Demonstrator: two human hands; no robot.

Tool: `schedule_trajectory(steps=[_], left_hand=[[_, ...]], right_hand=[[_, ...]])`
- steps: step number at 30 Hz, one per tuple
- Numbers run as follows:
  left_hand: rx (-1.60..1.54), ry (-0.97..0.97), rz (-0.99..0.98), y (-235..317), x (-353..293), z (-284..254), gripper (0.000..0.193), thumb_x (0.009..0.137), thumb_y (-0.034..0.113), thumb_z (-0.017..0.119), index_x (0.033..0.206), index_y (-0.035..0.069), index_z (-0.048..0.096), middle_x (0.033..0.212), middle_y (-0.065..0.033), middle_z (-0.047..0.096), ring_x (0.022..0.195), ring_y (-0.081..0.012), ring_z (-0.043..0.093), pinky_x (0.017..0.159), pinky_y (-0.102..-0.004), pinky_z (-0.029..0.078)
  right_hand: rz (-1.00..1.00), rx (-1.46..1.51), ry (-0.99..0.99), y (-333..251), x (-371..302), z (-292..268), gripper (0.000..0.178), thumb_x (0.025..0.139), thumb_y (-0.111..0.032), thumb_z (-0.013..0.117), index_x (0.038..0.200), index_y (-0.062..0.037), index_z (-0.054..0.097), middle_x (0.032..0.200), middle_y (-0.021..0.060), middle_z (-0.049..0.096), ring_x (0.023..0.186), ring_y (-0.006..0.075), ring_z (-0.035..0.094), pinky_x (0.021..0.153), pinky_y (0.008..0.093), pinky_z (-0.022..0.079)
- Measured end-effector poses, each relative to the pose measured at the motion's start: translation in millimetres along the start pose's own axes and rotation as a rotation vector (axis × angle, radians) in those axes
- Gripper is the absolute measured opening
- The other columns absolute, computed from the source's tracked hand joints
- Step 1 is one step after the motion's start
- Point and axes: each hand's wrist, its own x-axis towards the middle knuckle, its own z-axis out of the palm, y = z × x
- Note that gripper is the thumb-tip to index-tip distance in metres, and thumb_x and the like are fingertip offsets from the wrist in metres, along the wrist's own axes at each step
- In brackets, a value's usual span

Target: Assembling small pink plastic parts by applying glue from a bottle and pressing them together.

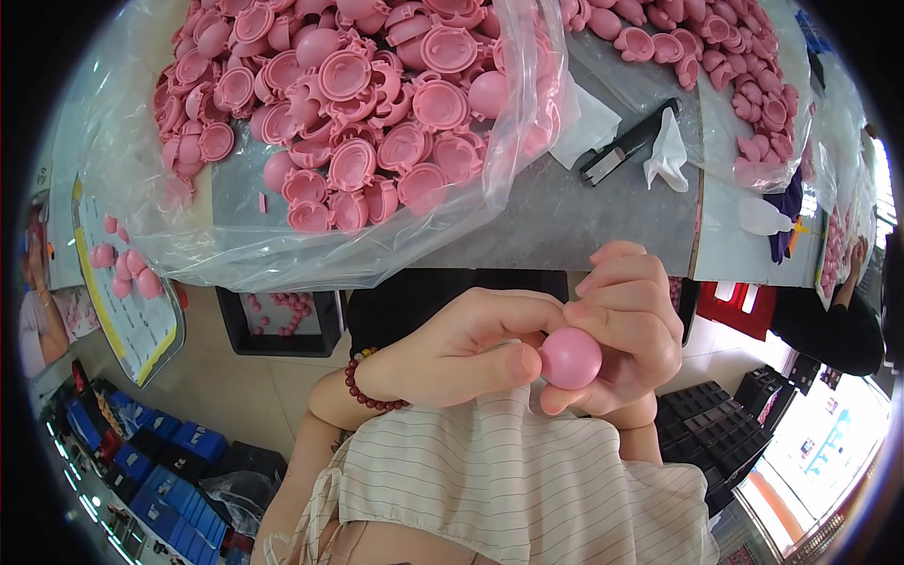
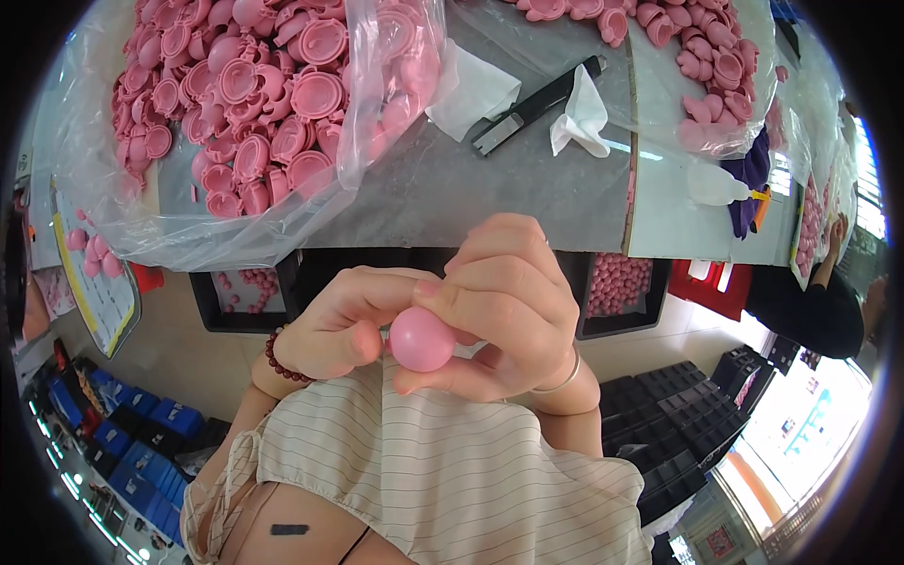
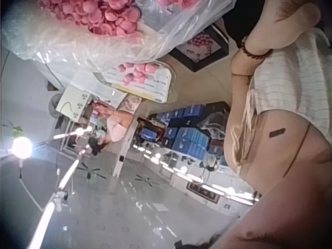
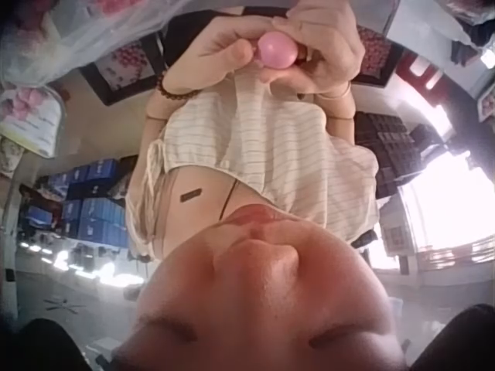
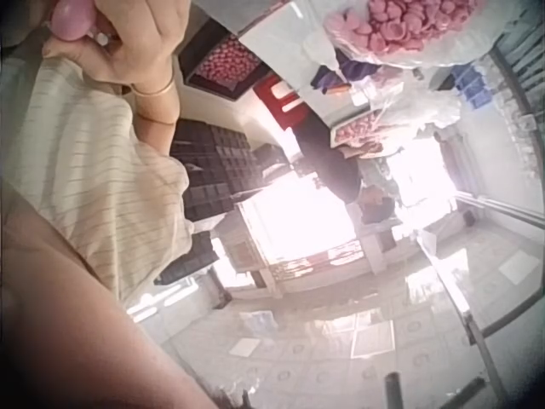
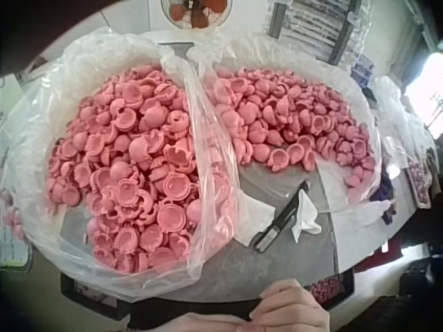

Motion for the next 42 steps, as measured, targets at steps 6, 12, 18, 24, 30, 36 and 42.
schedule_trajectory(steps=[6,12,18,24,30,36,42], left_hand=[[-0.028,0.004,0.008,0.3,-6.2,-2.2,0.069,0.071,0.058,0.049,0.097,-0.006,0.052,0.096,-0.0087,0.053,0.087,-0.0154,0.050,0.075,-0.0260,0.040],[0.026,0.162,0.223,8.8,-14.5,0.7,0.047,0.069,0.031,0.067,0.098,-0.002,0.051,0.088,-0.0082,0.057,0.079,-0.0179,0.055,0.072,-0.0282,0.043],[0.886,1.234,1.078,73.6,-83.0,-43.7,0.035,0.076,0.016,0.056,0.102,-0.004,0.044,0.091,-0.0176,0.056,0.074,-0.0196,0.055,0.071,-0.0270,0.043],[1.374,1.683,0.127,104.7,-162.3,-105.8,0.029,0.077,0.011,0.053,0.103,-0.001,0.051,0.088,-0.0105,0.058,0.074,-0.0123,0.054,0.064,-0.0232,0.043],[1.627,1.732,0.434,102.8,-135.3,-95.1,0.022,0.077,0.007,0.053,0.098,0.002,0.055,0.083,-0.0079,0.059,0.074,-0.0123,0.054,0.062,-0.0233,0.043],[1.806,0.971,0.391,80.9,-62.7,-66.9,0.020,0.070,0.002,0.055,0.090,0.003,0.057,0.093,-0.0104,0.057,0.083,-0.0246,0.055,0.073,-0.0306,0.042],[1.734,0.957,0.260,81.3,-53.3,-64.6,0.029,0.065,-0.003,0.054,0.093,0.004,0.057,0.098,-0.0106,0.057,0.089,-0.0271,0.053,0.077,-0.0318,0.041]], right_hand=[[-0.003,0.059,0.030,-2.4,3.8,6.9,0.047,0.050,-0.037,0.074,0.076,-0.0026,0.057,0.067,0.0029,0.048,0.061,0.0194,0.046,0.052,0.0295,0.037],[-0.002,-0.102,-0.063,-8.8,8.6,5.5,0.041,0.056,-0.034,0.071,0.079,-0.0027,0.058,0.076,0.0076,0.051,0.064,0.0219,0.048,0.054,0.0316,0.040],[0.107,-0.088,0.289,2.5,-6.2,-15.1,0.034,0.074,-0.030,0.056,0.078,0.0041,0.051,0.080,0.0159,0.049,0.074,0.0251,0.047,0.063,0.0334,0.039],[0.140,-0.077,0.268,8.2,-7.7,-23.1,0.029,0.077,-0.024,0.052,0.080,0.0052,0.052,0.082,0.0159,0.049,0.076,0.0248,0.048,0.066,0.0325,0.039],[0.071,-0.093,0.279,11.7,-11.4,-30.6,0.023,0.078,-0.016,0.049,0.081,0.0061,0.052,0.082,0.0167,0.050,0.076,0.0244,0.048,0.066,0.0322,0.039],[0.034,-0.080,0.586,23.1,-25.0,-65.0,0.016,0.079,-0.003,0.042,0.083,0.0089,0.052,0.084,0.0172,0.052,0.076,0.0239,0.049,0.067,0.0323,0.040],[0.217,-0.598,0.932,35.4,-40.8,-103.5,0.013,0.079,-0.002,0.046,0.086,0.0065,0.052,0.084,0.0128,0.054,0.071,0.0169,0.049,0.063,0.0263,0.041]])
